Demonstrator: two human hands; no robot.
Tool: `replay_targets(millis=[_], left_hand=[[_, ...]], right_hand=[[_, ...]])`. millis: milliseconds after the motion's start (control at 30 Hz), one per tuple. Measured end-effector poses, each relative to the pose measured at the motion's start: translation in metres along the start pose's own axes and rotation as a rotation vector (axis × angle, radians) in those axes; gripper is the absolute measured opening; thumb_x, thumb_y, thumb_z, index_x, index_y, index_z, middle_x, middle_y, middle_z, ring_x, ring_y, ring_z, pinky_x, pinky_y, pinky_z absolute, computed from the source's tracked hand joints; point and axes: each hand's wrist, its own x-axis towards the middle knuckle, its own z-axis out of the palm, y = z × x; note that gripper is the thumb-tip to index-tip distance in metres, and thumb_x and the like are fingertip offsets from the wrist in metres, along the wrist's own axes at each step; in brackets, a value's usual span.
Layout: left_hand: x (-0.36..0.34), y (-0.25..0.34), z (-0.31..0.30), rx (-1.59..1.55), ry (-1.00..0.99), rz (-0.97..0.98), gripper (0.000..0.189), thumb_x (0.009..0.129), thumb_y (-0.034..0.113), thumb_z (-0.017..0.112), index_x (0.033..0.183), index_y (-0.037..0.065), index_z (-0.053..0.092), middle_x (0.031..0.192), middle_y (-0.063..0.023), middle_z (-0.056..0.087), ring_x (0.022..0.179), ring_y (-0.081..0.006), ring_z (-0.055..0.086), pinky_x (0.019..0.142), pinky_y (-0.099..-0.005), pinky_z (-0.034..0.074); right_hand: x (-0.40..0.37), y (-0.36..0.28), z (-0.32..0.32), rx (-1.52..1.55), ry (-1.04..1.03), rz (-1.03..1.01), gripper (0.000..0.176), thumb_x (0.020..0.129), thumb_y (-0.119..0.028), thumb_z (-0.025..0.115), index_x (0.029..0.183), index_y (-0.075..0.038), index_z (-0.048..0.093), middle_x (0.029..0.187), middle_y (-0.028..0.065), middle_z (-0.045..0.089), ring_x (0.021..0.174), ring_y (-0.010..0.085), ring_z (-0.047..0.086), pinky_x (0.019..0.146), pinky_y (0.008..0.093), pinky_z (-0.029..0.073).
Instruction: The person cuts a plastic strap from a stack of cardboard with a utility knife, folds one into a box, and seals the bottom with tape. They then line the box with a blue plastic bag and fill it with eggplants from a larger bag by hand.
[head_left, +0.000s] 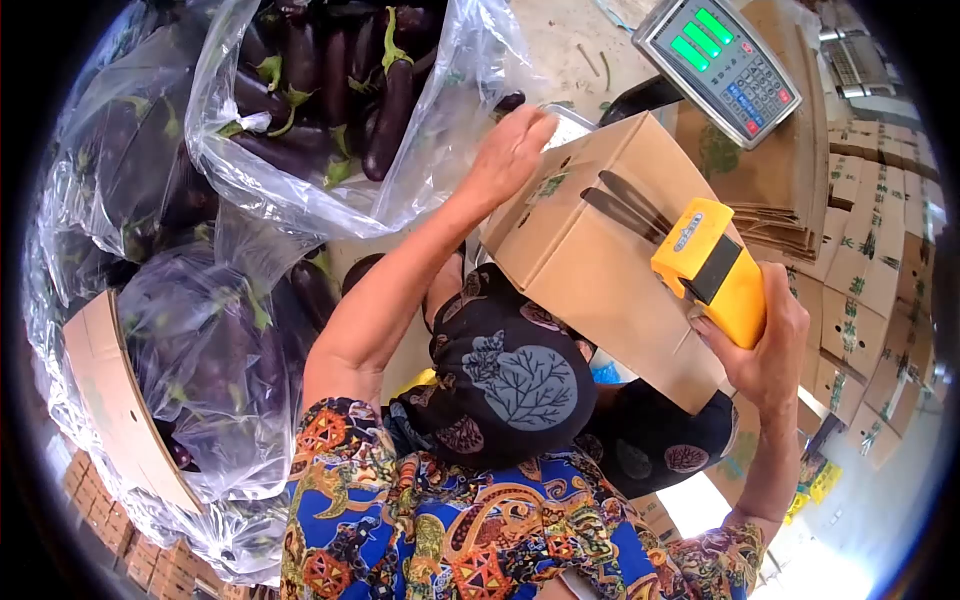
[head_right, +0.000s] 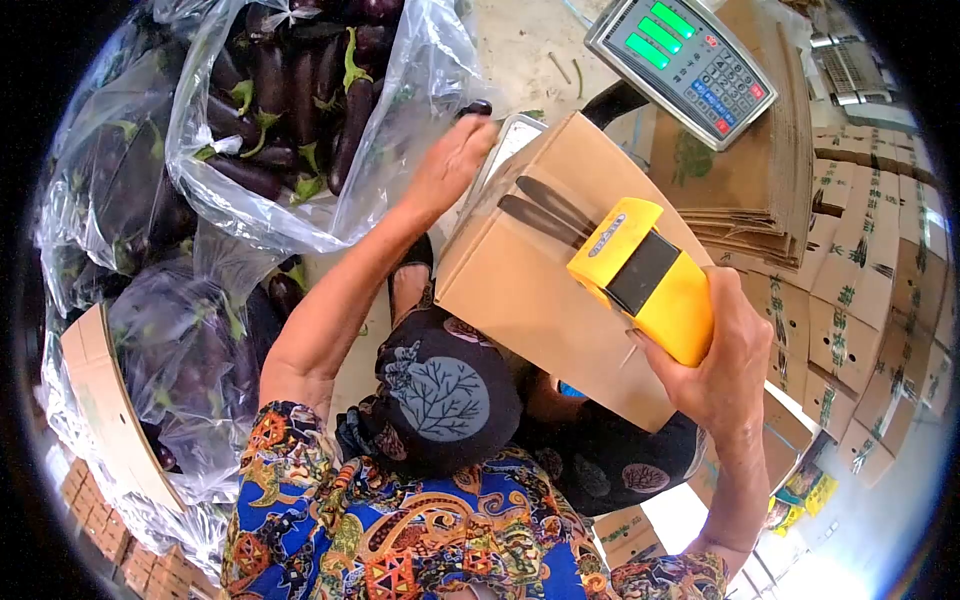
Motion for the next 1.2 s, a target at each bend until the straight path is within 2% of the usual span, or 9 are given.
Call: replay_targets(millis=[100, 200, 333, 467, 567, 667, 800, 933, 1200], left_hand=[[0.015, -0.013, 0.038, -0.266, -0.266, 0.006, 0.040, 0.098, 0.036, 0.040, 0.095, -0.001, 0.055, 0.098, -0.0256, 0.058, 0.096, -0.0401, 0.055, 0.084, -0.0429, 0.043], [0.018, -0.049, 0.041, 0.025, -0.223, 0.177, 0.047, 0.099, 0.040, 0.034, 0.093, -0.003, 0.053, 0.095, -0.0260, 0.057, 0.091, -0.0372, 0.054, 0.084, -0.0412, 0.042], [0.015, -0.004, 0.032, -0.084, -0.064, -0.117, 0.051, 0.097, 0.044, 0.036, 0.096, -0.003, 0.055, 0.093, -0.0235, 0.058, 0.091, -0.0355, 0.055, 0.086, -0.0398, 0.041], [0.012, 0.101, 0.015, -0.121, -0.212, 0.183, 0.048, 0.096, 0.040, 0.044, 0.115, -0.002, 0.056, 0.112, -0.0202, 0.060, 0.108, -0.0330, 0.054, 0.093, -0.0391, 0.042], [0.016, 0.096, 0.040, 0.526, -0.176, 0.526, 0.045, 0.097, 0.036, 0.046, 0.125, 0.003, 0.054, 0.129, -0.0210, 0.054, 0.117, -0.0360, 0.053, 0.099, -0.0405, 0.043], [0.002, 0.129, 0.035, 0.787, -0.232, 0.361, 0.044, 0.094, 0.030, 0.053, 0.131, 0.007, 0.050, 0.139, -0.0200, 0.045, 0.120, -0.0397, 0.051, 0.098, -0.0447, 0.046], [0.006, 0.126, 0.027, 1.216, -0.448, 0.487, 0.042, 0.092, 0.024, 0.056, 0.133, 0.014, 0.051, 0.145, -0.0161, 0.039, 0.124, -0.0384, 0.049, 0.096, -0.0443, 0.048], [0.003, 0.129, 0.029, 1.103, -0.323, 0.377, 0.034, 0.093, 0.027, 0.052, 0.125, 0.019, 0.059, 0.144, -0.0132, 0.043, 0.130, -0.0321, 0.045, 0.096, -0.0421, 0.048], [0.010, 0.122, 0.027, 1.039, -0.294, 0.297, 0.056, 0.097, 0.048, 0.040, 0.139, 0.011, 0.045, 0.133, -0.0204, 0.052, 0.117, -0.0389, 0.054, 0.096, -0.0468, 0.046]], right_hand=[[-0.001, 0.006, 0.001, 0.035, 0.008, 0.026, 0.055, 0.064, -0.022, 0.083, 0.105, -0.005, 0.051, 0.082, 0.0151, 0.062, 0.071, 0.0326, 0.066, 0.065, 0.0375, 0.053], [-0.002, 0.008, 0.001, 0.081, 0.034, -0.036, 0.053, 0.065, -0.021, 0.082, 0.105, -0.005, 0.051, 0.082, 0.0160, 0.062, 0.072, 0.0338, 0.065, 0.065, 0.0375, 0.053], [-0.003, 0.010, 0.002, 0.088, 0.057, -0.015, 0.049, 0.066, -0.020, 0.081, 0.102, -0.005, 0.051, 0.083, 0.0162, 0.062, 0.073, 0.0367, 0.065, 0.065, 0.0385, 0.052], [-0.002, 0.006, 0.002, 0.105, 0.044, 0.008, 0.049, 0.068, -0.024, 0.081, 0.099, -0.004, 0.050, 0.084, 0.0171, 0.062, 0.077, 0.0391, 0.064, 0.066, 0.0408, 0.051], [-0.002, 0.009, 0.006, 0.120, 0.057, 0.011, 0.049, 0.070, -0.028, 0.079, 0.101, -0.003, 0.050, 0.085, 0.0195, 0.062, 0.081, 0.0410, 0.062, 0.068, 0.0435, 0.051], [0.003, 0.008, 0.008, 0.129, 0.074, -0.025, 0.048, 0.071, -0.027, 0.077, 0.101, -0.002, 0.049, 0.088, 0.0207, 0.063, 0.082, 0.0420, 0.062, 0.068, 0.0456, 0.051], [-0.002, 0.015, -0.002, 0.099, -0.025, -0.055, 0.046, 0.071, -0.025, 0.075, 0.100, -0.002, 0.048, 0.085, 0.0217, 0.064, 0.083, 0.0414, 0.062, 0.069, 0.0471, 0.050], [-0.036, 0.040, -0.012, 0.055, -0.049, 0.024, 0.048, 0.072, -0.026, 0.075, 0.105, -0.002, 0.049, 0.085, 0.0217, 0.064, 0.085, 0.0426, 0.062, 0.073, 0.0471, 0.050], [-0.126, 0.109, 0.003, 0.088, 0.009, 0.178, 0.046, 0.074, -0.030, 0.079, 0.101, -0.006, 0.051, 0.087, 0.0189, 0.063, 0.081, 0.0373, 0.063, 0.073, 0.0423, 0.052]])
